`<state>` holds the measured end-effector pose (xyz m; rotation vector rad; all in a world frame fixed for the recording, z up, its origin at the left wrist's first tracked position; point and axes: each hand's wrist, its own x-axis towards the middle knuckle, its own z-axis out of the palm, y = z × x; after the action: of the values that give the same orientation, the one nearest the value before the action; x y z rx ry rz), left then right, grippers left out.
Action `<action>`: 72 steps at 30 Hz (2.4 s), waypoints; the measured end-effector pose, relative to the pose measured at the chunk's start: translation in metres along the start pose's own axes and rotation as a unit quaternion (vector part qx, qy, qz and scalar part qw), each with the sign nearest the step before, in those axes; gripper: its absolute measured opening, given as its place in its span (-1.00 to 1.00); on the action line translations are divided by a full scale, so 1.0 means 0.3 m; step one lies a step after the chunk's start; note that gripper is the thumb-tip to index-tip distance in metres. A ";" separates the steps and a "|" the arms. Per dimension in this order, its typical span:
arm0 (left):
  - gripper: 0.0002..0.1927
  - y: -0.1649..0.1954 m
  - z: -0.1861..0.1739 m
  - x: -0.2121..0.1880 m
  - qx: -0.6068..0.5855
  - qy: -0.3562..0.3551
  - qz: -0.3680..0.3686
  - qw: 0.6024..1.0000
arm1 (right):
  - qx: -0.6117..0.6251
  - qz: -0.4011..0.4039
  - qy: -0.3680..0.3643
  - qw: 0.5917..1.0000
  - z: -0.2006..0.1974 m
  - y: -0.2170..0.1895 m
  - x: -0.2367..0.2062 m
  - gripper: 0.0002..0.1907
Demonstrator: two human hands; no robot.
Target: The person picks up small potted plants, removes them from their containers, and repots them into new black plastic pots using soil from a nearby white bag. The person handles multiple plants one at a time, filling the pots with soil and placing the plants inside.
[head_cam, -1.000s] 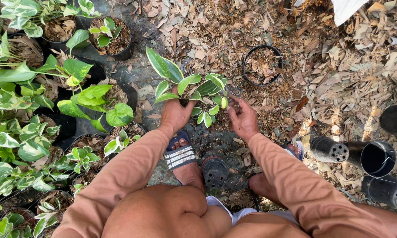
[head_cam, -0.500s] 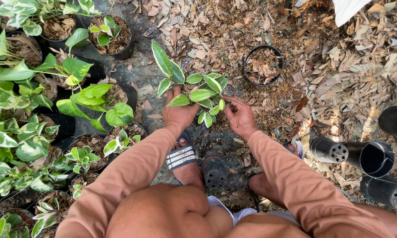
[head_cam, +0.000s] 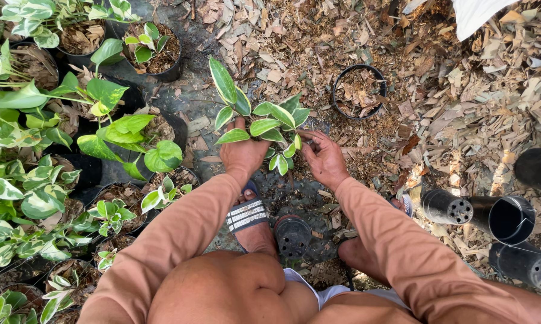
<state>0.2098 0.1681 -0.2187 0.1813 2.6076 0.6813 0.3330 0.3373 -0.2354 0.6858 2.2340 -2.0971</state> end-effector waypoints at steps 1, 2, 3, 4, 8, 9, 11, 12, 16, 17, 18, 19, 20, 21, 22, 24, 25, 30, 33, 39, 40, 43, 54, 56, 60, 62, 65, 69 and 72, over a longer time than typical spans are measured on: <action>-0.03 -0.003 0.002 0.004 0.002 -0.002 0.002 1.000 | 0.017 0.001 -0.002 1.000 0.001 0.002 0.005 -0.67; -0.06 -0.006 0.002 0.008 0.009 -0.002 0.004 1.000 | 0.031 0.002 -0.003 1.000 0.002 0.004 0.012 -0.67; -0.10 -0.009 0.003 0.010 0.016 -0.002 0.006 1.000 | 0.044 0.004 -0.004 0.999 0.002 0.006 0.016 -0.67; -0.13 -0.012 0.004 0.010 0.024 -0.004 0.007 1.000 | 0.058 0.007 -0.005 0.998 0.003 0.009 0.019 -0.67; -0.18 -0.016 0.001 0.007 0.027 0.008 0.031 0.999 | 0.126 0.007 0.001 0.992 0.009 0.006 0.031 -0.68; -0.16 -0.016 0.000 0.005 0.031 0.005 0.037 0.999 | 0.129 0.025 0.000 0.991 0.009 0.005 0.033 -0.69; -0.14 -0.015 -0.003 -0.002 0.037 -0.001 0.040 0.999 | 0.134 0.043 0.000 0.990 0.009 0.002 0.034 -0.71; -0.13 -0.014 -0.004 -0.004 0.039 -0.004 0.039 0.998 | 0.136 0.042 0.001 0.990 0.009 0.001 0.034 -0.71; 0.04 -0.009 -0.002 -0.010 0.036 -0.018 0.036 0.999 | 0.120 0.020 0.002 0.993 0.010 -0.005 0.035 -0.71; 0.06 -0.007 -0.001 -0.009 0.026 -0.022 0.028 0.999 | 0.098 0.006 0.000 0.995 0.011 -0.008 0.036 -0.71; 0.08 -0.005 0.001 -0.009 0.016 -0.027 0.020 0.999 | 0.077 -0.008 -0.002 0.997 0.010 -0.011 0.036 -0.71; 0.10 -0.001 0.003 -0.008 0.005 -0.031 0.012 0.999 | 0.055 -0.023 -0.003 0.998 0.009 -0.015 0.037 -0.72; 0.11 0.002 0.003 -0.005 0.010 -0.029 0.015 0.999 | 0.042 -0.010 -0.007 0.999 0.010 -0.019 0.039 -0.71; 0.13 0.008 0.002 -0.003 0.015 -0.027 0.016 0.999 | 0.030 0.003 -0.011 0.999 0.012 -0.023 0.041 -0.69; 0.15 0.013 0.000 -0.001 0.020 -0.024 0.019 0.999 | 0.018 0.016 -0.015 1.000 0.016 -0.028 0.044 -0.68; 0.17 0.027 -0.010 -0.002 0.031 -0.024 0.008 0.999 | 0.013 0.001 -0.026 1.000 0.021 -0.035 0.047 -0.67; 0.19 0.036 -0.016 -0.001 0.037 -0.024 0.004 0.999 | 0.011 -0.007 -0.030 0.999 0.021 -0.038 0.049 -0.66; 0.10 0.066 -0.055 0.008 -0.006 -0.073 -0.059 0.996 | -0.033 -0.009 0.011 0.999 0.005 -0.044 0.021 -0.60; 0.06 0.064 -0.064 0.012 -0.016 -0.086 -0.072 0.994 | -0.142 0.036 0.035 0.989 -0.009 -0.022 -0.025 -0.62; 0.10 0.042 -0.044 0.017 -0.023 -0.069 -0.053 0.996 | -0.218 0.049 0.006 0.975 -0.061 -0.006 -0.074 -0.66; 0.12 0.035 -0.040 0.014 -0.019 -0.069 -0.053 0.996 | -0.229 0.079 -0.005 0.970 -0.080 -0.049 -0.077 -0.68; 0.21 0.021 -0.031 0.014 -0.011 -0.049 -0.023 0.998 | -0.195 0.075 -0.084 0.974 -0.203 -0.330 -0.098 -0.62; 0.16 0.026 -0.050 0.005 -0.015 -0.081 -0.068 0.994 | -0.542 -0.329 -0.302 0.711 0.006 -0.893 -0.421 -0.68; 0.16 0.029 -0.050 0.004 -0.015 -0.069 -0.067 0.995 | -0.545 -0.325 -0.303 0.712 0.011 -0.878 -0.401 -0.69; 0.15 0.037 -0.036 0.007 -0.020 -0.075 -0.067 0.995 | -0.544 -0.323 -0.298 0.715 -0.004 -0.853 -0.392 -0.71; 0.14 0.038 -0.026 0.007 -0.020 -0.084 -0.070 0.994 | -0.543 -0.325 -0.295 0.716 -0.014 -0.843 -0.395 -0.72; 0.14 0.027 -0.022 0.002 -0.015 -0.062 -0.065 0.996 | -0.543 -0.329 -0.294 0.715 -0.019 -0.847 -0.405 -0.73; 0.15 0.027 -0.023 0.006 -0.003 -0.057 -0.056 0.997 | -0.549 -0.316 -0.253 0.731 -0.088 -0.898 -0.428 -0.75; 0.13 0.034 -0.029 0.004 -0.012 -0.076 -0.064 0.995 | -0.586 -0.218 -0.167 0.763 -0.200 -0.862 -0.380 -0.76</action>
<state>0.2049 0.1735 -0.2073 0.0548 2.4412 0.6291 0.3730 0.3559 0.0501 -0.2980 2.8979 -0.3818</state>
